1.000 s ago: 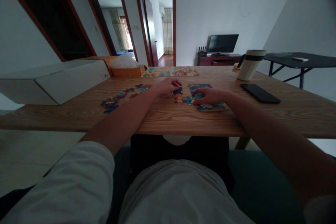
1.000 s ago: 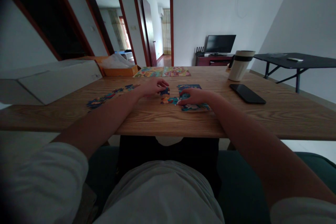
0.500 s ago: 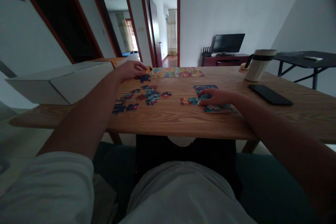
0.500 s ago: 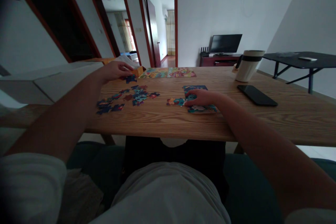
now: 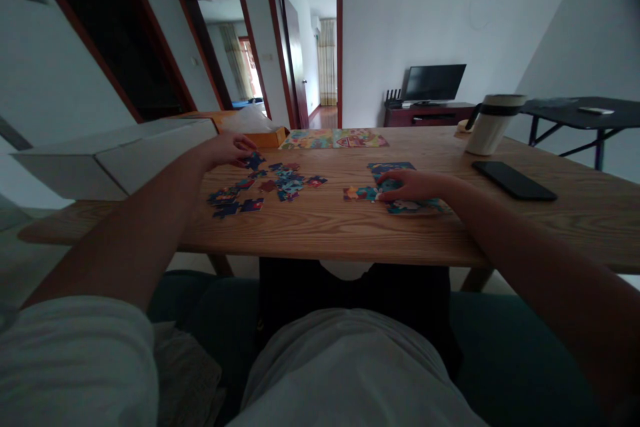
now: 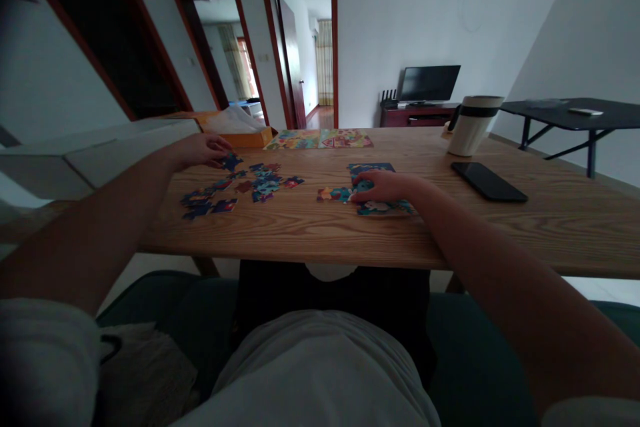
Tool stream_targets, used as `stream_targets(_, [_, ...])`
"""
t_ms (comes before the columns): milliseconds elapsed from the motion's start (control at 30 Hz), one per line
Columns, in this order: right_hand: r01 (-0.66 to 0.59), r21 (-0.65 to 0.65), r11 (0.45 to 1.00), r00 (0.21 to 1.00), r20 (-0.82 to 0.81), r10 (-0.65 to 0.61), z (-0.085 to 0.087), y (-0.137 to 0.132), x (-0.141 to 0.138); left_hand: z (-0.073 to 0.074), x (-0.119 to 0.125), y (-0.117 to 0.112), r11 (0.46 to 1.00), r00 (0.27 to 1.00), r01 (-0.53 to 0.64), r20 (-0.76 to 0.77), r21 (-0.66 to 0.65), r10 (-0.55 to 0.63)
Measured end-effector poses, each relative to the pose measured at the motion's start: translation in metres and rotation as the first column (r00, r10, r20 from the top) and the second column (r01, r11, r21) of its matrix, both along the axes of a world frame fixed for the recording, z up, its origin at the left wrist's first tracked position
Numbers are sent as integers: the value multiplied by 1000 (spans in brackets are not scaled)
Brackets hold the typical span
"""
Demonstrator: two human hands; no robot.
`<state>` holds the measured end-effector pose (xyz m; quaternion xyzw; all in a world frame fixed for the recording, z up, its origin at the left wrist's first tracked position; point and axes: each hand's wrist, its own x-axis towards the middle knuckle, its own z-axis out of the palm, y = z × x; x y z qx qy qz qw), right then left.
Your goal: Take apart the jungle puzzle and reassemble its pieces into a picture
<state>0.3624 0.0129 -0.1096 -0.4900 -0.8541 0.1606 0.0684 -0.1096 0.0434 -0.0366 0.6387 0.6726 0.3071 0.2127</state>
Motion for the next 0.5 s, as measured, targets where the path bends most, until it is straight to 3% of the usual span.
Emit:
stream_targets(133, [10, -7, 1000, 1000, -3, -10, 0, -1, -1, -12, -4, -5, 996, 997, -13, 72, 87, 7])
stream_targets(267, [-12, 19, 1000, 1000, 7, 12, -1, 0, 0, -17, -12, -6, 991, 998, -62, 28, 122, 59])
stream_targets(500, [-4, 14, 1000, 1000, 15, 4, -3, 2, 1, -14, -21, -16, 995, 995, -86, -41, 51, 88])
